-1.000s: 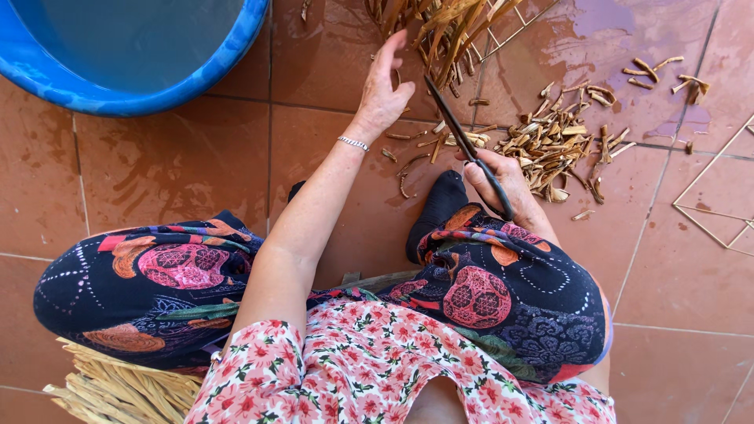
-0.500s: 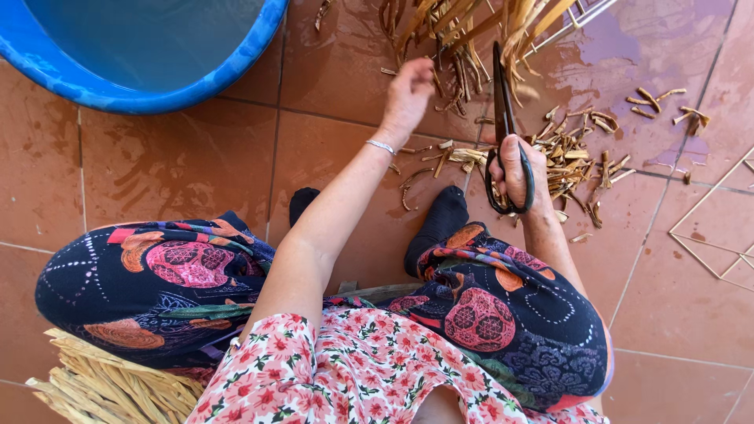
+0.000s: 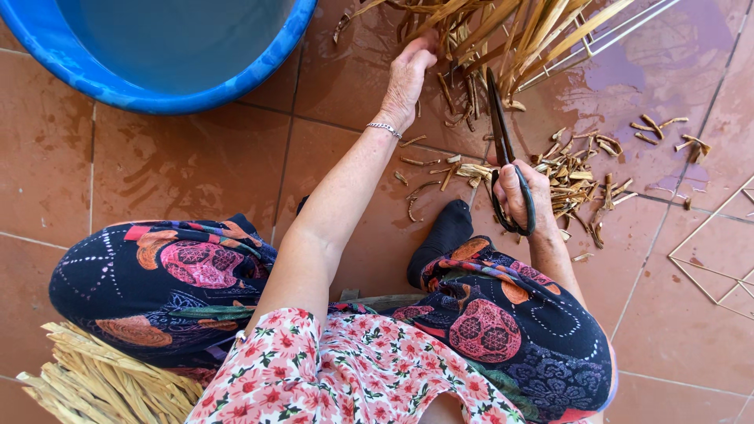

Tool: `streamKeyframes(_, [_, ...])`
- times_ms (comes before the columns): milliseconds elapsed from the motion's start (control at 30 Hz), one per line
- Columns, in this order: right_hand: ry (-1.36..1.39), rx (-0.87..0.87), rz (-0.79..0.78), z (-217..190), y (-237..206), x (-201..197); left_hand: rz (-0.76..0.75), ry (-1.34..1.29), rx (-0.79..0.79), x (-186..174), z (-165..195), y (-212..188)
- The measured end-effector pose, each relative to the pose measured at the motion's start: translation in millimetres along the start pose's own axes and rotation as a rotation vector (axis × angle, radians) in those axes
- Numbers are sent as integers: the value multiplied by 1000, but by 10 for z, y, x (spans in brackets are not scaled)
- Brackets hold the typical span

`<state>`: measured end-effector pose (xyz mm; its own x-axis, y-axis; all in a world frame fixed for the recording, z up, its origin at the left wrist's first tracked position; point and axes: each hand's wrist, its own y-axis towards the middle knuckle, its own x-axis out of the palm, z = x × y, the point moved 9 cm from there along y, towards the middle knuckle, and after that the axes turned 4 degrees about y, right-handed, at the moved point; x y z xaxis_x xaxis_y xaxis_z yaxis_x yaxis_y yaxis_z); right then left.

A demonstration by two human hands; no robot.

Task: The person soaks dried plant fibers in a blue basin of water, then uses shears to trim the ends of the fibers while they are arranged on a metal drying rack.

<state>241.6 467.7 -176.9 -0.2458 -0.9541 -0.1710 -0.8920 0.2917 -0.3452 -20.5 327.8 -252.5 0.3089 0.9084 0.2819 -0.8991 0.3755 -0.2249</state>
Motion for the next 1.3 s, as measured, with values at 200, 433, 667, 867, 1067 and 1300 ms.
streamKeyframes(200, [-36, -137, -80, -248, 56, 82, -23, -36, 11, 90, 96, -21])
streamKeyframes(433, [-172, -255, -131, -519, 218, 112, -11, 154, 25, -72, 255, -204])
streamKeyframes(667, [-284, -198, -130, -486, 340, 97, -10, 328, 176, -69, 594, -498])
streamKeyframes(867, [-205, -204, -142, -550, 215, 80, 71, 619, 456, 82, 877, -667])
streamKeyframes(1067, [-163, -191, -180, -552, 215, 147, 42, 678, 577, 167, 964, -810])
streamKeyframes(1300, [-296, -177, -96, -354, 302, 222, 58, 689, 543, 134, 954, -839])
